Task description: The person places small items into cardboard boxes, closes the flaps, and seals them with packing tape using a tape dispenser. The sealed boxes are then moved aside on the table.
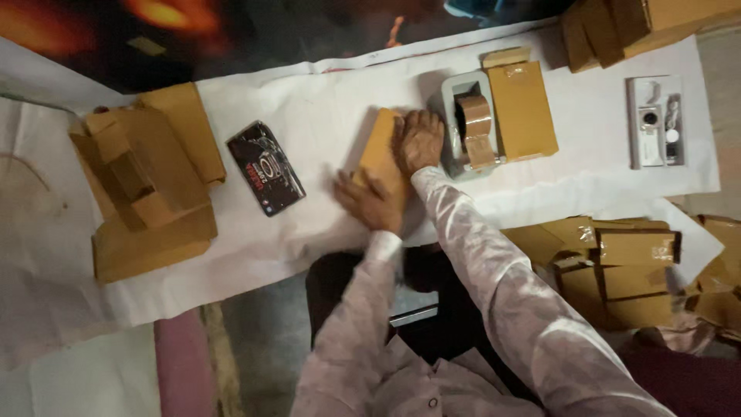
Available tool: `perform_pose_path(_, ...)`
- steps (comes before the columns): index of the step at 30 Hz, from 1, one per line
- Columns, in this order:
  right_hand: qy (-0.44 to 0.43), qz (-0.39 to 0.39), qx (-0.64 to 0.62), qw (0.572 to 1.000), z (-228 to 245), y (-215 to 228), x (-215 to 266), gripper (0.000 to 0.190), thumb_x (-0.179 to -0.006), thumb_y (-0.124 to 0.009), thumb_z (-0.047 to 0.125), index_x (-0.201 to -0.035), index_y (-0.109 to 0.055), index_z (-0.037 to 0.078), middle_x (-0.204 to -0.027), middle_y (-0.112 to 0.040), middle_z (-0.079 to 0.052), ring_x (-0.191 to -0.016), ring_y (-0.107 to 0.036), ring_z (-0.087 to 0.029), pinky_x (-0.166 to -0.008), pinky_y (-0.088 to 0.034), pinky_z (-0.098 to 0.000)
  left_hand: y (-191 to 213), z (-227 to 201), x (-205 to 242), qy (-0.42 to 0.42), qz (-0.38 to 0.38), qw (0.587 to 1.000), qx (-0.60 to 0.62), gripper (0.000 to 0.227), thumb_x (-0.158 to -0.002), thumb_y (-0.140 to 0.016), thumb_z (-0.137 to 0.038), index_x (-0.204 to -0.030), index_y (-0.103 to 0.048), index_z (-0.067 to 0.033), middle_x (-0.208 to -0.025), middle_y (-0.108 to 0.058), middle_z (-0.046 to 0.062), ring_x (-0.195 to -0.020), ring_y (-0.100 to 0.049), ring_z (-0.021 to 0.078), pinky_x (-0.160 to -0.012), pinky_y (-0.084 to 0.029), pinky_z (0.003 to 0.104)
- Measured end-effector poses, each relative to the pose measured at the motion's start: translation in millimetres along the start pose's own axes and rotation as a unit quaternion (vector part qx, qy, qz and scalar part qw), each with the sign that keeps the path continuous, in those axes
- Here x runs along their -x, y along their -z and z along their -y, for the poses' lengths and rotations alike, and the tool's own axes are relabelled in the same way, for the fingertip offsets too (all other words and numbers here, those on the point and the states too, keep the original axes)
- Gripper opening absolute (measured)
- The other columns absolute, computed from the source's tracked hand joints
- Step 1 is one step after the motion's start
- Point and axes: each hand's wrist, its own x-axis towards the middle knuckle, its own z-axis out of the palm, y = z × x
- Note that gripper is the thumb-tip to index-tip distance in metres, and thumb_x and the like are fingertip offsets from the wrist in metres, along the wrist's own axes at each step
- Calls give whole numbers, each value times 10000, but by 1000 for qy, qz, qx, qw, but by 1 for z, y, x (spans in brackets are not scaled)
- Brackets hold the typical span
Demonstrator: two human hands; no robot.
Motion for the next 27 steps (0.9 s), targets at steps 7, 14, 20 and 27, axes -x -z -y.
perform_pose_path(7,-161,-113,-312,930,2,-9,58,594,-1090,-534,351,-1498,-424,-67,-1457,-470,-317,-1341,-450,-504,-1156,-336,-523,10,8,-14,66,178,969,-159,627,-949,-636,-556,-1332,-621,-60,-1280,-614,216,-1248,-536,411,-1087,-437,547)
perform_pose_path(14,-91,16,-436,895,0,16,74,713,-1086,-542,341,-1603,-229,-38,-1622,-354,-292,-1506,-372,-437,-1219,-338,-436,30,8,-46,-41,298,938,-172,455,-1019,-538,-520,-1229,-664,-136,-1272,-657,116,-1229,-584,331,-1065,-445,515)
perform_pose_path(20,72,53,-297,951,-14,-2,54,442,-1062,-514,189,-1447,-456,-20,-1407,-492,-306,-1300,-473,-480,-1129,-410,-476,-47,8,-92,-302,366,875,-97,311,-1007,-519,-366,-1162,-670,-142,-1218,-679,65,-1199,-570,301,-998,-404,553)
perform_pose_path(27,33,127,-224,966,-27,-34,19,252,-1044,-540,175,-1243,-605,35,-1217,-607,-227,-1143,-550,-452,-1018,-422,-526,-78,17,-101,-305,375,868,-116,284,-1025,-519,-344,-1042,-716,-141,-1086,-715,63,-1069,-611,296,-905,-438,539)
